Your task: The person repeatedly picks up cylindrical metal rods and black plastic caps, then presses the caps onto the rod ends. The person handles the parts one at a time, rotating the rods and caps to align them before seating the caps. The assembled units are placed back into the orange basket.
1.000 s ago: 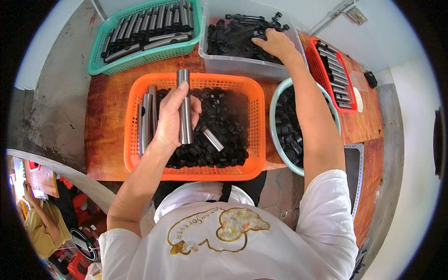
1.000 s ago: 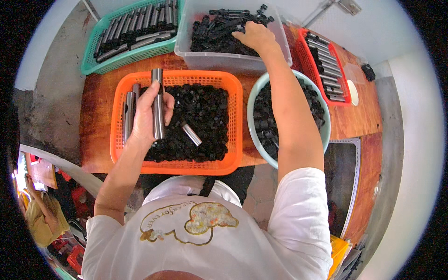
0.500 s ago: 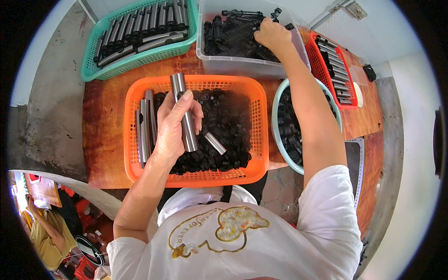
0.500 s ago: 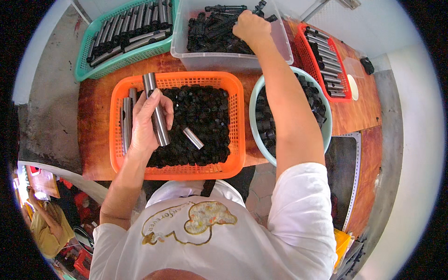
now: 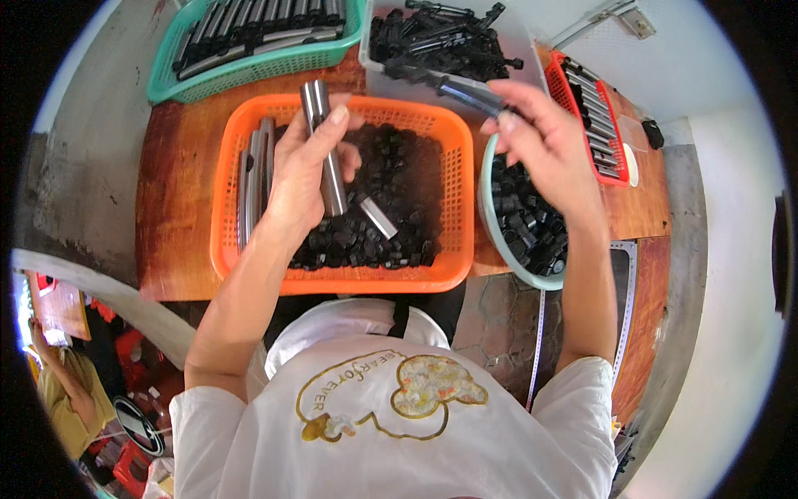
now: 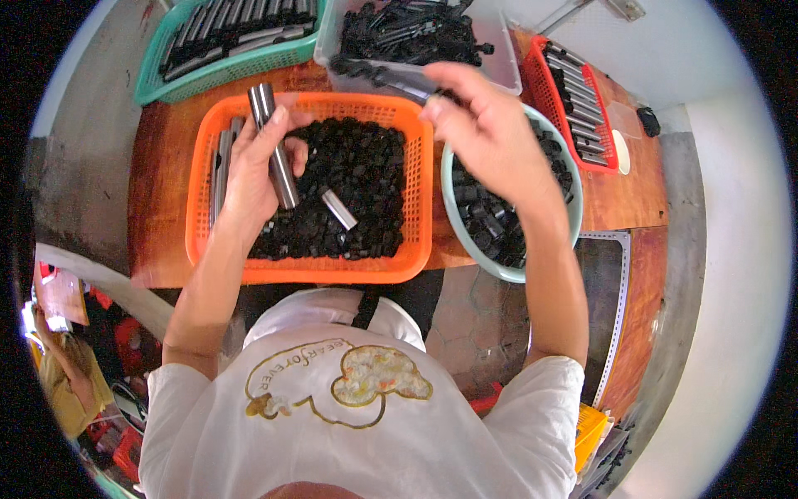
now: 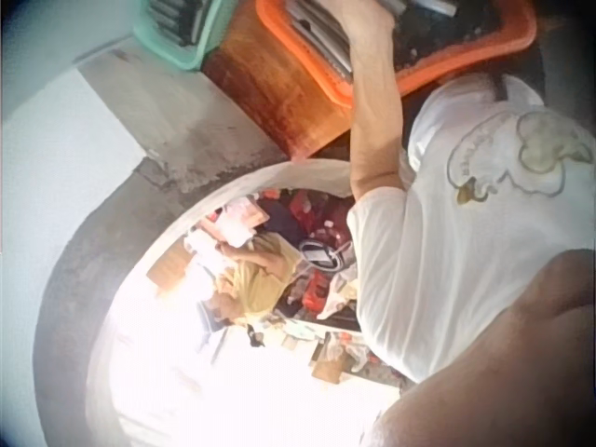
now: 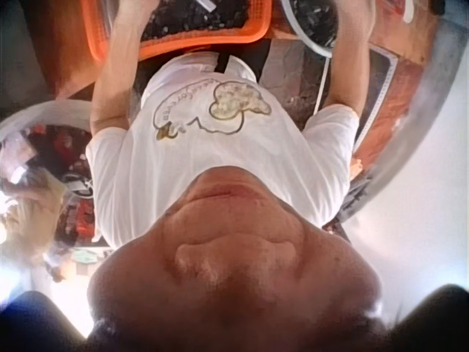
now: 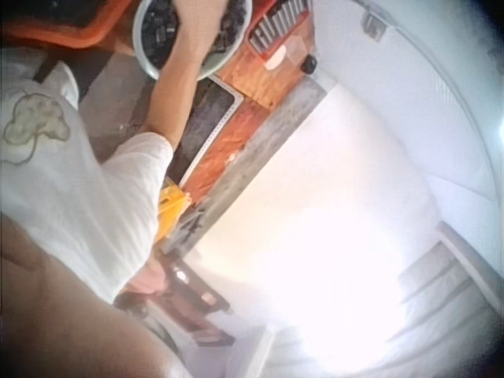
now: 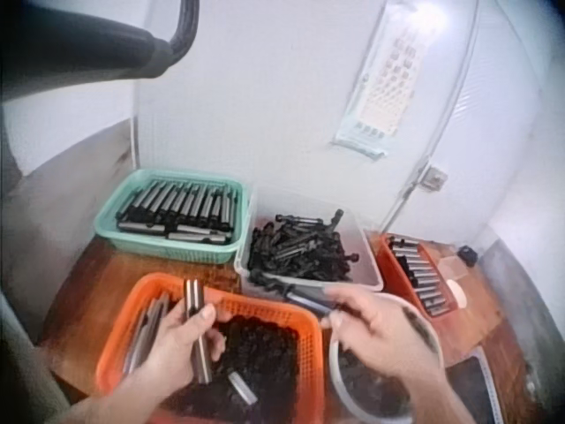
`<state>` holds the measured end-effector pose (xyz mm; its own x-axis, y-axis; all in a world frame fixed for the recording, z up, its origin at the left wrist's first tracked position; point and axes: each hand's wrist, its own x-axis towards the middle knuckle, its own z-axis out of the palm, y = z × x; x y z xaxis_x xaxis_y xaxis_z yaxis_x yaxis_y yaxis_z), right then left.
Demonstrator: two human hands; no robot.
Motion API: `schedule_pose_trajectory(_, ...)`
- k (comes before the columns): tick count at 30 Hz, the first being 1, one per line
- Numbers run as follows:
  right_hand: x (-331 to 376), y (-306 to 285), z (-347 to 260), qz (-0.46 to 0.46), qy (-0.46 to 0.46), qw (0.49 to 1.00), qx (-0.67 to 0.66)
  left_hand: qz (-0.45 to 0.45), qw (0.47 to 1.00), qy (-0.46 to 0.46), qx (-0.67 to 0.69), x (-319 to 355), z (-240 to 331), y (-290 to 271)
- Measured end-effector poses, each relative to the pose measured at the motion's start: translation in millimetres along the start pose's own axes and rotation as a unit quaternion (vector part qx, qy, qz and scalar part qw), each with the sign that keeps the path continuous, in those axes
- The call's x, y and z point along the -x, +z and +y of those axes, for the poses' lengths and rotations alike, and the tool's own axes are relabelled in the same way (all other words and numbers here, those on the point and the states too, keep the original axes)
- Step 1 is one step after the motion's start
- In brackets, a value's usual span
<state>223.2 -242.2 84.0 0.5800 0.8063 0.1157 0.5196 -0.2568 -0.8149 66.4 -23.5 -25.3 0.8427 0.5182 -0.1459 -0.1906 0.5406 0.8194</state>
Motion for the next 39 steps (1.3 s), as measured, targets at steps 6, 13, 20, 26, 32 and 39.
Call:
schedule_pose_trajectory(6,42.6,69.0,15.9,-0.056,-0.008,0.998,-0.028,-0.039,0.997,-0.006,0.066,-3.1,1.3,-8.3)
schedule_pose_trajectory(13,26.0,107.5,17.3,-0.1,0.103,0.963,-0.23,-0.068,0.995,0.023,0.062,-6.2,3.7,-14.0)
schedule_pose_trajectory(20,20.1,107.5,24.1,-0.063,0.018,0.98,-0.186,-0.062,0.997,0.05,-0.004,-1.5,6.6,-12.0)
schedule_pose_trajectory(26,22.1,111.3,23.7,-0.042,0.017,0.996,-0.072,-0.082,0.994,0.067,-0.012,0.5,5.2,-13.2)
schedule_pose_trajectory(32,16.5,98.8,12.2,-0.127,0.116,0.938,-0.301,-0.101,0.992,0.068,0.027,2.5,6.1,-13.5)
schedule_pose_trajectory(39,17.6,113.4,22.2,0.076,-0.151,0.975,0.144,-0.092,0.994,0.05,-0.026,3.3,10.0,-10.8)
